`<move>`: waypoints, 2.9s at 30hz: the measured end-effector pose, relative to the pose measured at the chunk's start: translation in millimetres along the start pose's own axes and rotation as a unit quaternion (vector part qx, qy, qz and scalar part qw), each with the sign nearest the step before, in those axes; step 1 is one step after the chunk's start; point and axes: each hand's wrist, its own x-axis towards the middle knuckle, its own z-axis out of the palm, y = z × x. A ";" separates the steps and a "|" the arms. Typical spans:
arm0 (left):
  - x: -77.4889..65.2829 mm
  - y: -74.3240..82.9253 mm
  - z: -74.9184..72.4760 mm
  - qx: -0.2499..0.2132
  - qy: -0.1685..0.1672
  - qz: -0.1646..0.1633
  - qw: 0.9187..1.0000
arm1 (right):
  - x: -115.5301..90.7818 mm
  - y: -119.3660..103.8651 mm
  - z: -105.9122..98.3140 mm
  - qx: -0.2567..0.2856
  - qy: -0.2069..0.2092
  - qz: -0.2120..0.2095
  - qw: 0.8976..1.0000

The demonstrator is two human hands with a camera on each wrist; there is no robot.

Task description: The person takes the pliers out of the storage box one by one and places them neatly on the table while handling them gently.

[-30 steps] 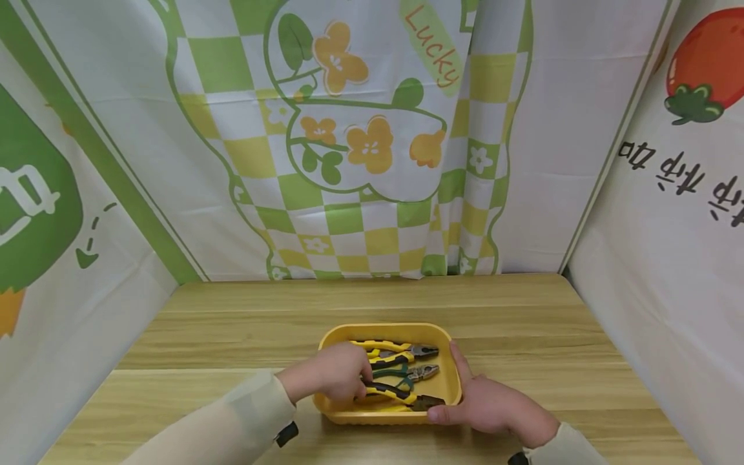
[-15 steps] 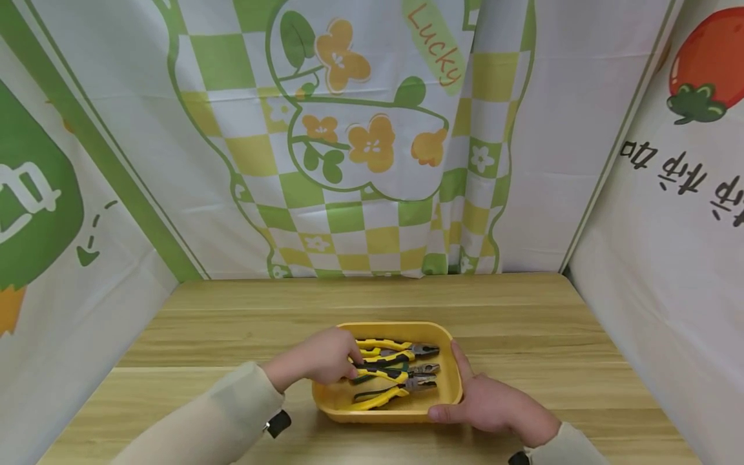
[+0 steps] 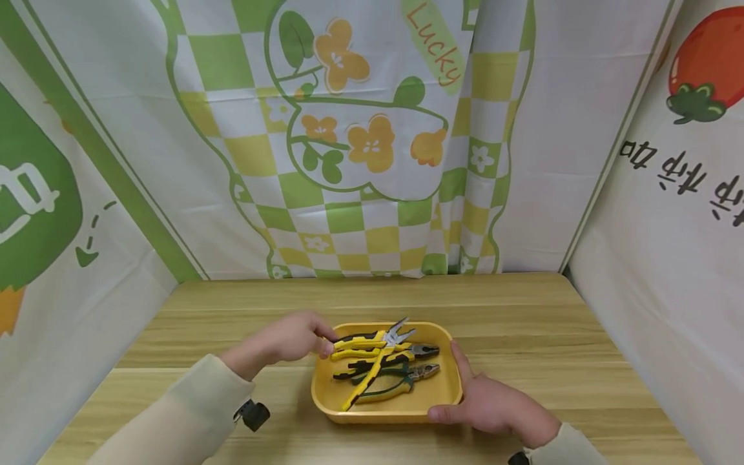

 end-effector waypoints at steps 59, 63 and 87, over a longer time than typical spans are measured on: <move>-96.8 -152.6 -13.9 -0.088 0.087 -0.189 0.974 | 0.7 1.7 -0.1 -0.007 0.003 0.008 1.000; -95.7 -150.9 -13.3 -0.052 0.083 -0.181 0.979 | 0.8 1.7 0.6 -0.006 0.006 0.011 1.000; -67.8 -91.4 29.9 0.216 0.120 -0.162 0.955 | 0.1 0.5 -0.9 -0.009 0.007 0.016 1.000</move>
